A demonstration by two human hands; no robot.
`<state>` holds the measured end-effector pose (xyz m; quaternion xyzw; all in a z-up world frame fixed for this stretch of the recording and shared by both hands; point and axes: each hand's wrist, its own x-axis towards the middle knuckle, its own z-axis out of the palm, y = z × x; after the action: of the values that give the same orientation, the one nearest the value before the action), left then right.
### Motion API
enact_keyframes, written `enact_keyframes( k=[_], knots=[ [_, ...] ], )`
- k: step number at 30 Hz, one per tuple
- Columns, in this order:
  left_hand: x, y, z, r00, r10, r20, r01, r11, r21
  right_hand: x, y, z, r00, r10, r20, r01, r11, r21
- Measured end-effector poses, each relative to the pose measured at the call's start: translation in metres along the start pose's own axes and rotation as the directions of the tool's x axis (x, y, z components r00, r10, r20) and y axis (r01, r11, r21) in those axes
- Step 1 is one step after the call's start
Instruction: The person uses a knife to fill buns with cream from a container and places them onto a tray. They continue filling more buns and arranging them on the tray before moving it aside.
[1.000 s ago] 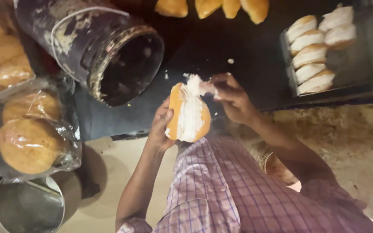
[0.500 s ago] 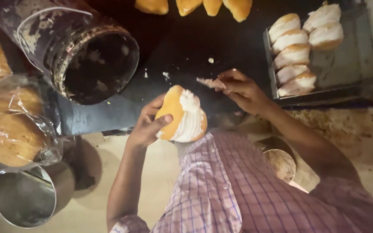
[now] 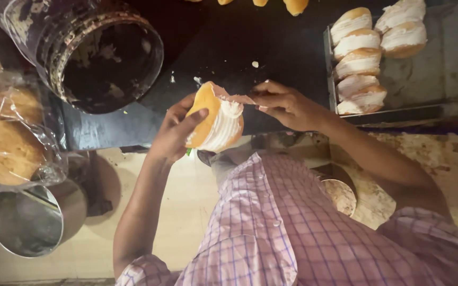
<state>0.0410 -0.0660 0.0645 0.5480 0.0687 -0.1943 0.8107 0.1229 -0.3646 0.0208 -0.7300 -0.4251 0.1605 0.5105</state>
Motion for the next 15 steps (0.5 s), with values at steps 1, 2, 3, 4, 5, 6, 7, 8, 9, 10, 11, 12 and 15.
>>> enact_keyframes(
  k=[1, 2, 3, 4, 5, 6, 7, 8, 9, 10, 11, 12, 15],
  knots=[
    [0.001, 0.001, 0.002, 0.999, -0.018, -0.034, 0.018, 1.0, -0.022, 0.0, 0.002, 0.001, 1.0, 0.005, 0.0, -0.005, 1.0, -0.009],
    [0.003, 0.0, 0.005, 0.997, -0.04, -0.067, 0.037, 0.998, -0.048, -0.002, 0.005, 0.003, 1.0, 0.013, 0.001, -0.012, 1.0, -0.018],
    [0.006, -0.001, 0.008, 0.993, -0.069, -0.094, 0.059, 0.993, -0.102, -0.003, 0.007, 0.005, 1.0, 0.02, 0.003, -0.02, 0.999, -0.027],
    [0.01, -0.002, 0.009, 0.988, -0.098, -0.118, 0.079, 0.985, -0.155, -0.004, 0.01, 0.007, 1.0, 0.01, -0.026, -0.012, 0.997, -0.071],
    [0.013, -0.004, 0.01, 0.982, -0.128, -0.141, 0.097, 0.973, -0.209, -0.003, 0.014, 0.007, 0.999, -0.002, -0.053, -0.004, 0.993, -0.115],
    [0.016, -0.006, 0.01, 0.984, -0.115, -0.133, 0.078, 0.963, -0.256, -0.003, 0.016, 0.008, 0.996, -0.019, -0.083, 0.005, 0.987, -0.161],
    [0.019, -0.009, 0.011, 0.987, -0.103, -0.125, 0.061, 0.951, -0.302, -0.004, 0.017, 0.009, 0.996, 0.012, -0.084, -0.025, 0.988, -0.152],
    [0.021, -0.012, 0.011, 0.989, -0.088, -0.118, 0.042, 0.937, -0.347, -0.004, 0.017, 0.01, 0.995, 0.042, -0.087, -0.054, 0.988, -0.145],
    [0.023, -0.014, 0.011, 0.988, -0.081, -0.135, 0.024, 0.927, -0.375, -0.004, 0.017, 0.011, 0.993, 0.072, -0.09, -0.083, 0.987, -0.137],
    [0.025, -0.019, 0.012, 0.985, -0.076, -0.152, 0.009, 0.915, -0.402, -0.005, 0.016, 0.012, 0.989, 0.092, -0.113, -0.108, 0.984, -0.143],
    [0.028, -0.023, 0.012, 0.983, -0.072, -0.169, -0.008, 0.903, -0.43, -0.007, 0.014, 0.014, 0.984, 0.112, -0.137, -0.133, 0.98, -0.149],
    [0.03, -0.029, 0.014, 0.982, -0.041, -0.185, -0.048, 0.891, -0.451, -0.01, 0.012, 0.017, 0.978, 0.132, -0.16, -0.157, 0.975, -0.154],
    [0.039, -0.041, 0.019, 0.967, 0.021, -0.252, -0.15, 0.85, -0.505, -0.014, 0.009, 0.026, 0.978, -0.019, -0.208, -0.061, 0.927, -0.37]
  ],
)
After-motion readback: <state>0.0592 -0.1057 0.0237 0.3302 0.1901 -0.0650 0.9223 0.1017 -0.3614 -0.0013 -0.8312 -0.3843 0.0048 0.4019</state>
